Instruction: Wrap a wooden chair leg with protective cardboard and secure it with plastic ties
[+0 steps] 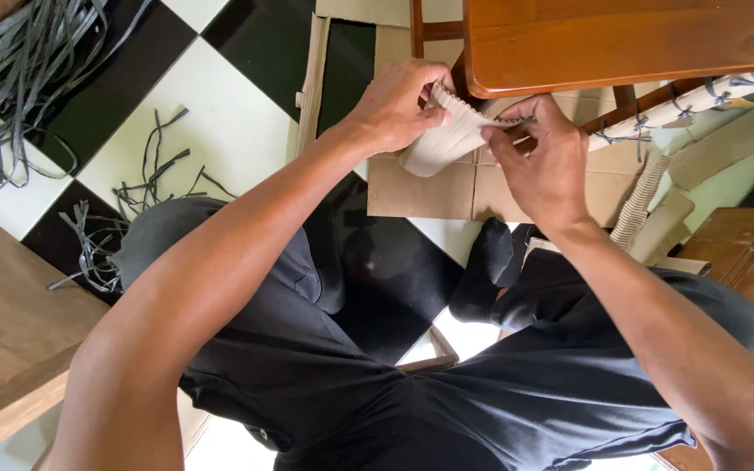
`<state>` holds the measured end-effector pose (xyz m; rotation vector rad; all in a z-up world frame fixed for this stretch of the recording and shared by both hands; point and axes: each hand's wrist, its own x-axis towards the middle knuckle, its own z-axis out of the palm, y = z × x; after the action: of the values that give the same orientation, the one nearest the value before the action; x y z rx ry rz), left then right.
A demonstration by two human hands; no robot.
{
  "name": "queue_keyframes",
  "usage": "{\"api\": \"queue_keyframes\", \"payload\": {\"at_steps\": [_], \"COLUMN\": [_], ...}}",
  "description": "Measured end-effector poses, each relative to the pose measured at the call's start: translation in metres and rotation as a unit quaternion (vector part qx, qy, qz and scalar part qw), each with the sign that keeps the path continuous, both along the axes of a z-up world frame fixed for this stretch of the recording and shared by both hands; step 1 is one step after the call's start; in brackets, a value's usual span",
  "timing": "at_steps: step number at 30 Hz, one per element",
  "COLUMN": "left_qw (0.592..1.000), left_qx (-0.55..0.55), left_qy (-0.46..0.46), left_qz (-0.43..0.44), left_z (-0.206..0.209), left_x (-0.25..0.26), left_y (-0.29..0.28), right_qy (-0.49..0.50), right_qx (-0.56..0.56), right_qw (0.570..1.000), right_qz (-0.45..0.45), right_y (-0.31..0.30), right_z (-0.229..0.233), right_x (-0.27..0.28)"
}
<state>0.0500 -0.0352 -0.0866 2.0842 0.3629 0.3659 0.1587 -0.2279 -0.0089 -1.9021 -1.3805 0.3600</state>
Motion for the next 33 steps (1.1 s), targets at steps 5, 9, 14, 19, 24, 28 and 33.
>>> {"api": "queue_keyframes", "payload": {"at_steps": [5, 9, 14, 19, 24, 28, 33], "left_qw": [0.994, 0.989, 0.985, 0.983, 0.98, 0.978, 0.933], "left_qx": [0.067, 0.07, 0.077, 0.073, 0.013, 0.008, 0.088], "left_qy": [-0.046, -0.105, -0.094, -0.066, -0.122, -0.13, -0.182], "left_qz": [0.078, 0.083, 0.126, 0.155, 0.157, 0.165, 0.298], "left_z": [0.0, -0.02, -0.025, -0.022, -0.02, -0.016, -0.088], "left_x": [0.002, 0.013, 0.015, 0.011, 0.01, 0.006, -0.015], "left_y": [-0.005, -0.007, -0.014, -0.026, -0.035, -0.038, -0.089], "right_qy": [0.105, 0.069, 0.111, 0.095, 0.138, 0.066, -0.012], "right_qx": [0.058, 0.091, 0.141, 0.156, 0.153, 0.136, 0.16], "right_qw": [0.989, 0.991, 0.977, 0.974, 0.963, 0.974, 0.969], "right_qz": [-0.084, -0.074, -0.113, -0.135, -0.172, -0.168, -0.186], "right_y": [0.002, 0.007, 0.012, 0.015, 0.021, 0.029, 0.038], "right_z": [-0.014, -0.015, -0.028, -0.041, -0.065, -0.073, -0.092], "right_x": [-0.011, -0.011, -0.014, -0.026, -0.03, -0.032, -0.027]}}
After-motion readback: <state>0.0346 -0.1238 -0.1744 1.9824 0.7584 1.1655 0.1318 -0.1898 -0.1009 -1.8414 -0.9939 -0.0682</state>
